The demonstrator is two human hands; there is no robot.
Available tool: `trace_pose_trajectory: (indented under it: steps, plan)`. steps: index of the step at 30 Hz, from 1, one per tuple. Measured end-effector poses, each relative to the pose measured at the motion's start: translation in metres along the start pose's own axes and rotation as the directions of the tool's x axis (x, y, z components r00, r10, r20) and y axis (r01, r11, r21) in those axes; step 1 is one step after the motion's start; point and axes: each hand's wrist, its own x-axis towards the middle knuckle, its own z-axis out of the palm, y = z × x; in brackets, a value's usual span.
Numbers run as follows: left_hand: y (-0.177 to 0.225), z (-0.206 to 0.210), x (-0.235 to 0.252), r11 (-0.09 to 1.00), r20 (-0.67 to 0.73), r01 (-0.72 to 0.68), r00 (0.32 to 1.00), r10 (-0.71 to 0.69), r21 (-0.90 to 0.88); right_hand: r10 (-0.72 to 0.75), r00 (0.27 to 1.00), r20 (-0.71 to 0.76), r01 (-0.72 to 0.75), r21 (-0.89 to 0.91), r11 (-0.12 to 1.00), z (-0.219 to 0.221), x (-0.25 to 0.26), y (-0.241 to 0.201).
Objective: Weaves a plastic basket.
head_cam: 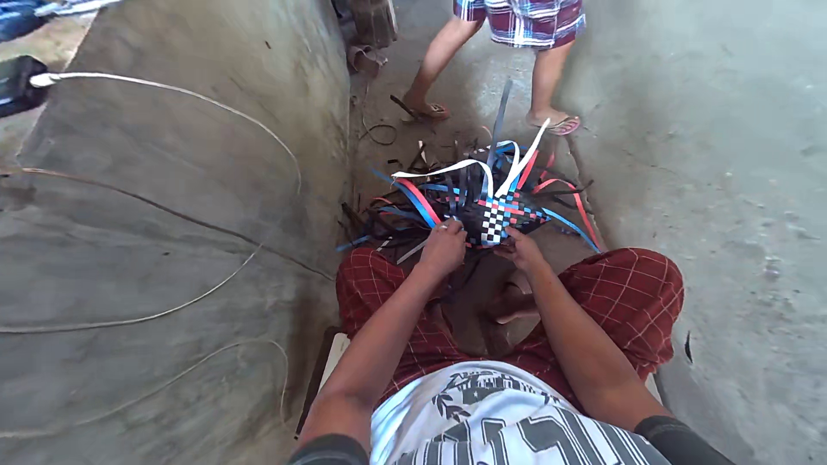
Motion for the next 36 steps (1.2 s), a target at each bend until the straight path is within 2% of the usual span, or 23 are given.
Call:
trace_pose_trajectory:
  steps: [2,5,10,16,19,22,24,26,27,29,31,33,34,36]
  plan:
    - [-0.004,0.001,0.025,0.993,0.006,0.034,0.999,-0.035,0.112,0.002,1.000,-0.007,-0.002,-0.014,1.000,-0.006,-0.003,-0.001]
    - [-0.011,-0.002,0.047,0.960,0.090,0.148,0.981,-0.173,0.239,0.004,1.000,0.002,-0.004,-0.034,0.999,-0.014,-0.006,0.001]
    - [-0.033,0.014,0.051,0.959,0.084,0.195,0.973,-0.216,0.204,-0.003,0.999,0.032,0.005,-0.078,0.997,-0.022,-0.006,0.004]
    - [-0.045,0.043,0.032,0.919,0.119,0.338,0.923,-0.366,0.201,0.000,0.999,0.039,0.005,-0.131,0.991,-0.019,-0.007,0.009]
    - [-0.051,0.058,0.019,0.914,0.033,0.343,0.933,-0.358,0.217,-0.011,1.000,0.021,0.013,-0.066,0.998,-0.017,-0.006,0.011]
    - [-0.052,0.074,0.002,0.908,-0.065,0.414,0.910,-0.410,0.061,-0.025,1.000,-0.002,0.025,0.047,0.999,-0.019,-0.002,0.007]
    - [-0.044,0.081,-0.005,0.841,0.010,0.537,0.843,-0.537,-0.062,-0.037,0.999,-0.016,0.038,0.112,0.993,-0.019,0.000,0.005]
    - [-0.025,0.085,-0.013,0.761,0.204,0.637,0.766,-0.609,-0.122,-0.046,0.999,-0.029,0.050,0.158,0.986,-0.020,0.001,0.005]
    - [-0.012,0.090,-0.017,0.746,0.298,0.655,0.741,-0.602,-0.120,-0.051,0.998,-0.040,0.057,0.174,0.983,-0.021,0.001,0.004]
    - [0.020,0.104,-0.024,0.800,0.467,0.595,0.731,-0.497,-0.080,-0.059,0.997,-0.057,0.070,0.205,0.976,-0.023,0.002,0.004]
    - [0.058,0.113,-0.032,0.900,0.596,0.430,0.742,-0.308,-0.071,-0.060,0.995,-0.073,0.075,0.214,0.974,-0.026,0.001,0.003]
    - [0.088,0.109,-0.035,0.973,0.699,0.229,0.696,-0.165,0.001,-0.052,0.996,-0.071,0.066,0.198,0.978,-0.026,-0.006,0.000]
    - [0.098,0.100,-0.036,0.988,0.733,0.149,0.667,-0.129,0.038,-0.051,0.996,-0.067,0.063,0.180,0.982,-0.026,-0.009,-0.001]
    - [0.102,0.068,-0.039,0.992,0.776,0.087,0.618,-0.127,0.092,-0.049,0.998,-0.043,0.054,0.126,0.991,-0.029,-0.015,0.000]
